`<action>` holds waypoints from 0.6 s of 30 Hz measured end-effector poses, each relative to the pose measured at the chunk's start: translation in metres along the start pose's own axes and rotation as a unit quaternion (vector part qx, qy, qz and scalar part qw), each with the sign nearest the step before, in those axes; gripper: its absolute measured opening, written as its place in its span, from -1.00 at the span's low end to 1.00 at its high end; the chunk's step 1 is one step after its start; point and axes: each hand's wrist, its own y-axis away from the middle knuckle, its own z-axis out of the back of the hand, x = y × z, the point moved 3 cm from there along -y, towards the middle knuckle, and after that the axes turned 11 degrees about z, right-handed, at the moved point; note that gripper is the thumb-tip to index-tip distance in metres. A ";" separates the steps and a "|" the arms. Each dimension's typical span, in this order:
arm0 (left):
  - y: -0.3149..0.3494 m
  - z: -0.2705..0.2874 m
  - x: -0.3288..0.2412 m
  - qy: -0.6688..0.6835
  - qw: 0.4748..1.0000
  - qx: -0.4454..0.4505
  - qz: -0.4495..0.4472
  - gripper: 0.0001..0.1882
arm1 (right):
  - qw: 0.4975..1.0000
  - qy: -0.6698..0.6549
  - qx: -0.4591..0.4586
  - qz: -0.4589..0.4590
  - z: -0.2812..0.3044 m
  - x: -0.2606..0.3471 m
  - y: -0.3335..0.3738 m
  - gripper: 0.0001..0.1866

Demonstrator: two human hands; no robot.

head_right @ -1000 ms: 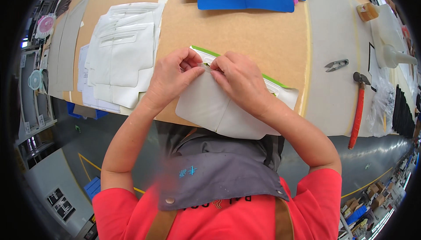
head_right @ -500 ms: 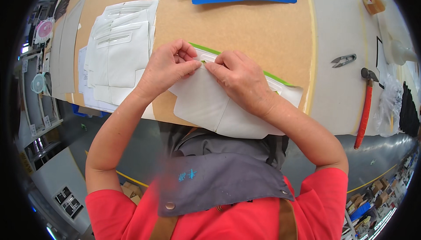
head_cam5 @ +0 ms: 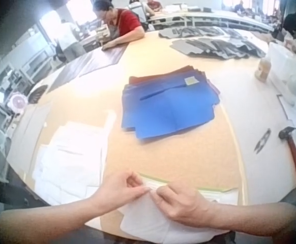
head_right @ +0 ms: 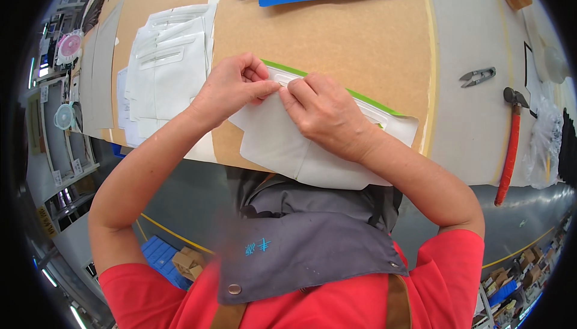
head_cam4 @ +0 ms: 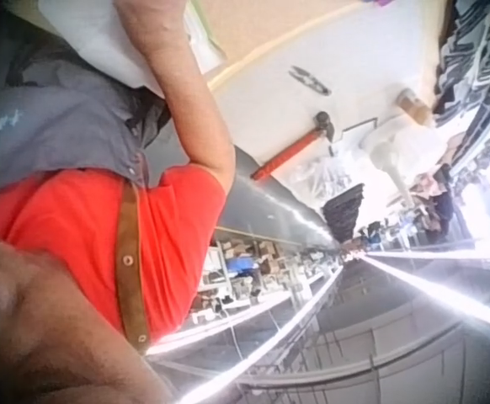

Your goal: Assembling and finishing a pocket component for a leather bag by cutting and folding material around a zipper opening.

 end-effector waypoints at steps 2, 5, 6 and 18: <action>-0.002 0.001 0.001 0.005 1.000 0.003 0.013 -0.80 | 1.000 -0.001 -0.008 0.000 -0.001 0.000 0.000 -0.68; -0.005 0.002 0.002 0.018 0.999 0.012 0.029 -0.80 | 1.000 0.007 -0.004 0.003 -0.003 -0.001 0.002 -0.68; -0.006 0.003 0.002 0.026 0.999 0.017 0.034 -0.79 | 1.000 0.008 -0.007 0.002 -0.003 -0.001 0.002 -0.68; -0.006 0.008 -0.001 0.062 0.995 0.047 0.063 -0.72 | 1.000 0.011 -0.016 0.006 -0.001 0.001 0.001 -0.68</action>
